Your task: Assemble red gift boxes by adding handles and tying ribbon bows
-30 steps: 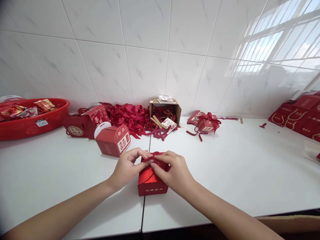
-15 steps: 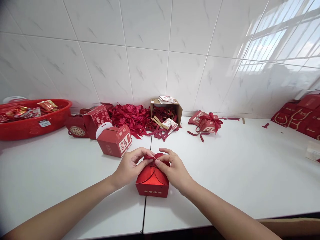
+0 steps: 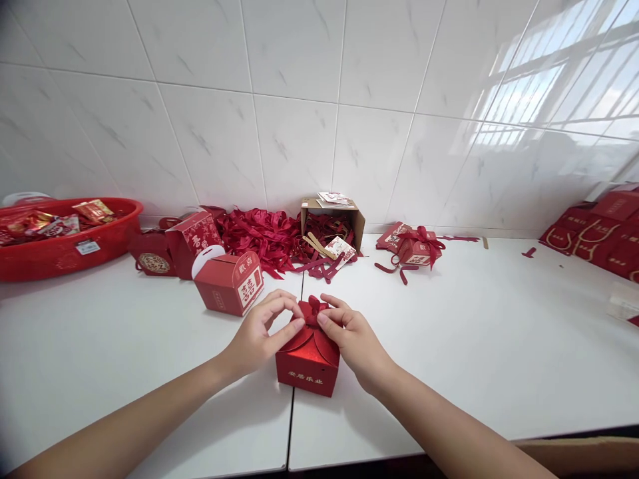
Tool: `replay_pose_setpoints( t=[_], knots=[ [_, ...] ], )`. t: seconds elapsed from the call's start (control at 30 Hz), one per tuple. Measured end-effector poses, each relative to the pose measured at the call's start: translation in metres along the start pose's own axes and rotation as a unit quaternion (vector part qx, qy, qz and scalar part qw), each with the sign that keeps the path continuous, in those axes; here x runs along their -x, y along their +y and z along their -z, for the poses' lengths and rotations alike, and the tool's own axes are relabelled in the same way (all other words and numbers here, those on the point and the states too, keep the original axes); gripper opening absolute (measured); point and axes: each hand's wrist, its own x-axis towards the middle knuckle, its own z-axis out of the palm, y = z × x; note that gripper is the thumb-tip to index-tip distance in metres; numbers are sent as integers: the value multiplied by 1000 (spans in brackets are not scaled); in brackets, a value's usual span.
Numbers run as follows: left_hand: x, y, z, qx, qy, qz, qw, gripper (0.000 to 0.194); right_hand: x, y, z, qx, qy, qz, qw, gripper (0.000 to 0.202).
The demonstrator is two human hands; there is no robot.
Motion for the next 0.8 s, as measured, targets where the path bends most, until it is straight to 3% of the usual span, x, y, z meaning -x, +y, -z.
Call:
replay_pose_setpoints(
  t=[0.2, 0.3, 0.47, 0.57, 0.67, 0.8],
  knots=[
    [-5, 3, 5, 11, -33, 55, 998, 15, 6, -7, 1, 38, -6, -3, 999, 37],
    [-7, 4, 15, 18, -84, 46, 995, 14, 9, -12, 8, 115, -7, 22, 993, 44],
    [-9, 20, 36, -2, -160, 53, 986, 13, 15, -14, 22, 282, 11, 100, 954, 11],
    [-8, 31, 39, -13, -204, 74, 976, 10, 23, -16, 22, 306, -16, 107, 946, 7],
    [-6, 37, 37, -9, -218, 95, 971, 8, 32, -15, 17, 282, -34, 82, 955, 11],
    [-5, 37, 35, 1, -207, 102, 973, 4, 39, -9, 17, 211, -66, -2, 975, 29]
  ],
)
